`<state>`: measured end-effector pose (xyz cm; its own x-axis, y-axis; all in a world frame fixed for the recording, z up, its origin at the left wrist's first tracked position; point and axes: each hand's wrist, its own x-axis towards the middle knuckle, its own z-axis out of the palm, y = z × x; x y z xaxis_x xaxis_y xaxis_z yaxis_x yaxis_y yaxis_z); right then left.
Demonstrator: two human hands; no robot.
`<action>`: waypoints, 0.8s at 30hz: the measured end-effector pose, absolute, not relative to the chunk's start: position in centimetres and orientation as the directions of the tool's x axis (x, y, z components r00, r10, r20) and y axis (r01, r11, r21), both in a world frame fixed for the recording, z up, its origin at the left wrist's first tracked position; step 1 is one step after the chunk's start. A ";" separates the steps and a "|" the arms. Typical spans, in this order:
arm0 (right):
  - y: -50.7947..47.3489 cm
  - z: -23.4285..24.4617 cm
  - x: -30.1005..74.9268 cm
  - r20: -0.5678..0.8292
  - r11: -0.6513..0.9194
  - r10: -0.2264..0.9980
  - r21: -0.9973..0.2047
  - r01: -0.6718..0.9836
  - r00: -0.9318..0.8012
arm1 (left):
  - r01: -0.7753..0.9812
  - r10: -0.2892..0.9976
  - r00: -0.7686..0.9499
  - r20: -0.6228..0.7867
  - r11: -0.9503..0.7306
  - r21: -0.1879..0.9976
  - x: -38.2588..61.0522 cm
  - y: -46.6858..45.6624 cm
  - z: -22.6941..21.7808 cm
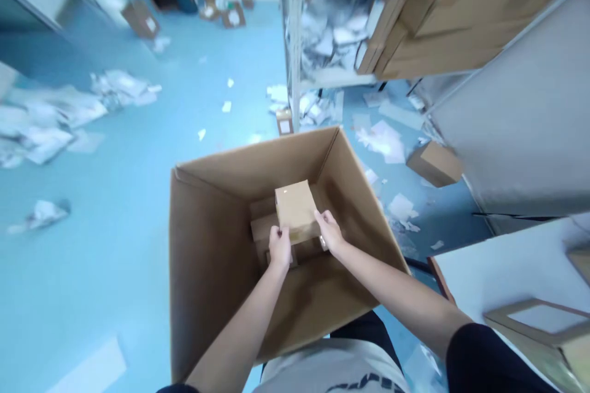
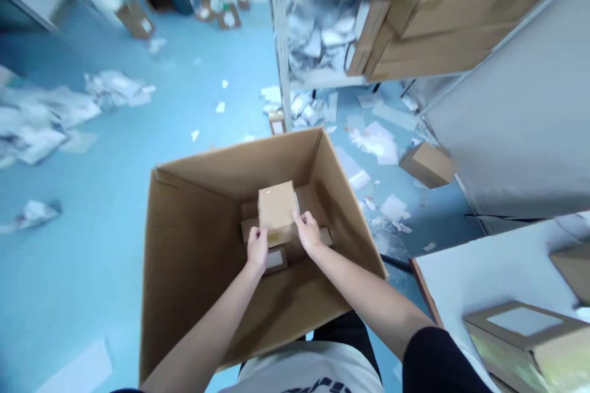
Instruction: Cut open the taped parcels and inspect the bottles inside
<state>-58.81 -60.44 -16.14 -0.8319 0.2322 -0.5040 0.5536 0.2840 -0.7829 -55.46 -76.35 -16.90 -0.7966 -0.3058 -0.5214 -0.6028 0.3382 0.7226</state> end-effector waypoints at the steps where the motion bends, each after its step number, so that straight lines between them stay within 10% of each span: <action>1: -60.0 -12.5 -58.3 -0.443 0.240 0.254 -0.832 0.500 -0.860 | -0.506 -0.359 -0.847 -0.391 0.324 0.799 -55.2 -76.3 -13.7; 5: -56.9 -0.9 -54.2 -0.216 0.010 0.280 -0.974 0.227 -0.935 | 0.084 -0.209 -0.960 0.187 0.423 0.902 -52.6 -74.4 -3.0; 11: -49.4 6.8 -43.8 -0.069 -0.255 0.367 -0.966 -0.029 -0.927 | 0.756 0.226 -0.653 0.723 0.255 0.603 -47.2 -68.0 6.9; 17: -41.9 6.8 -28.3 -0.092 -0.265 0.664 -0.957 -0.119 -0.742 | 0.759 0.539 -0.445 0.715 -0.196 0.620 -40.7 -60.2 10.5; 20: -39.7 5.7 -21.0 -0.110 -0.248 0.783 -0.958 -0.146 -0.612 | 0.466 0.658 -0.547 0.518 -0.275 0.841 -36.8 -54.4 11.0; 24: -35.9 4.9 -12.2 -0.098 -0.226 0.856 -0.954 -0.195 -0.507 | 0.031 0.947 -0.271 0.170 -0.168 0.985 -30.4 -46.1 11.0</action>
<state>-12.18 -35.90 4.89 -0.5072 0.8562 -0.0985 -0.1954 -0.2255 -0.9544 -30.37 -46.05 11.03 -0.2713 0.9474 0.1696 0.0308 -0.1676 0.9854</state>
